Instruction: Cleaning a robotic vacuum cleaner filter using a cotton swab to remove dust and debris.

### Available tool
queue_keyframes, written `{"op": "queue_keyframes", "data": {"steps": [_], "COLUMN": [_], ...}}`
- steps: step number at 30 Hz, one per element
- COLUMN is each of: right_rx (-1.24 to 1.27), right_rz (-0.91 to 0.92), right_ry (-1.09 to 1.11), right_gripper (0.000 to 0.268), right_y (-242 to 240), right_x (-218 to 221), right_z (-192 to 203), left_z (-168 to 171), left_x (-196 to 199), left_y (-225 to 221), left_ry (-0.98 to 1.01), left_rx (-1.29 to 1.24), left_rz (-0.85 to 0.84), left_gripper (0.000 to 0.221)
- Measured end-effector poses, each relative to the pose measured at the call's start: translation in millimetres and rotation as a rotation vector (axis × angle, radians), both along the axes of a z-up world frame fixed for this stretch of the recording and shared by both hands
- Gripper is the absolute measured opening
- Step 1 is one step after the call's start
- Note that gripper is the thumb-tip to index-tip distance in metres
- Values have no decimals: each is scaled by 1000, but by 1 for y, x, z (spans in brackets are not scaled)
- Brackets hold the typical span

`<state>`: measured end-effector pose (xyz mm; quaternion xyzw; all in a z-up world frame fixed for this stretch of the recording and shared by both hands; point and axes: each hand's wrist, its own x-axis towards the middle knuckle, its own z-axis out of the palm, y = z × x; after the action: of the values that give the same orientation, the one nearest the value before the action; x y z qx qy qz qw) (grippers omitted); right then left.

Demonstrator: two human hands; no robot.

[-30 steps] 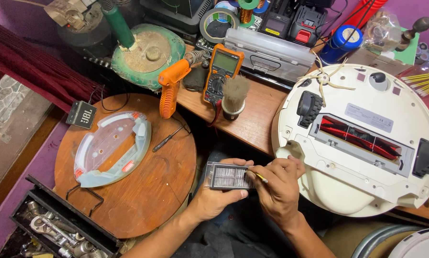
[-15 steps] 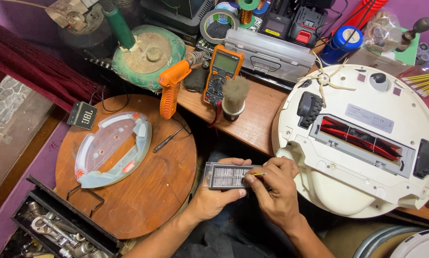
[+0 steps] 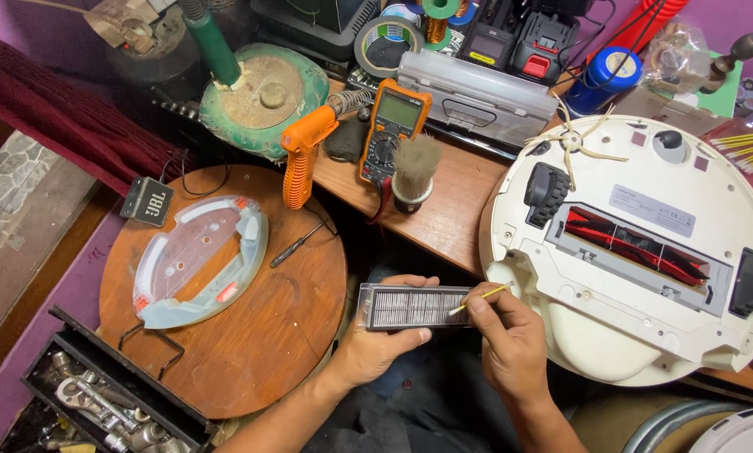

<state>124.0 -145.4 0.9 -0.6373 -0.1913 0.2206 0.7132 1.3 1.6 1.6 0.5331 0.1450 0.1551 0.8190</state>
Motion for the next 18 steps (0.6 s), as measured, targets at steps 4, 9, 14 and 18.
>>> {"op": "queue_keyframes", "data": {"steps": [4,9,14,18], "right_rx": [-24,-334,-490,-679], "right_rz": [17,-34,-19,-5], "right_ry": [2,-316,-399,-487], "right_gripper": [21,13,19,20], "right_y": [1,15,42,74], "right_x": [2,4,19,26], "right_z": [5,31,29,-4], "left_z": [5,-1,-15,-20], "left_x": [1,-4,-10,-14], "left_y": [3,8,16,20], "left_ry": [28,57,72,216], "left_rx": [-12,74,52,53], "left_rz": [-14,41,82,159], "left_gripper": [57,56,56,59]}}
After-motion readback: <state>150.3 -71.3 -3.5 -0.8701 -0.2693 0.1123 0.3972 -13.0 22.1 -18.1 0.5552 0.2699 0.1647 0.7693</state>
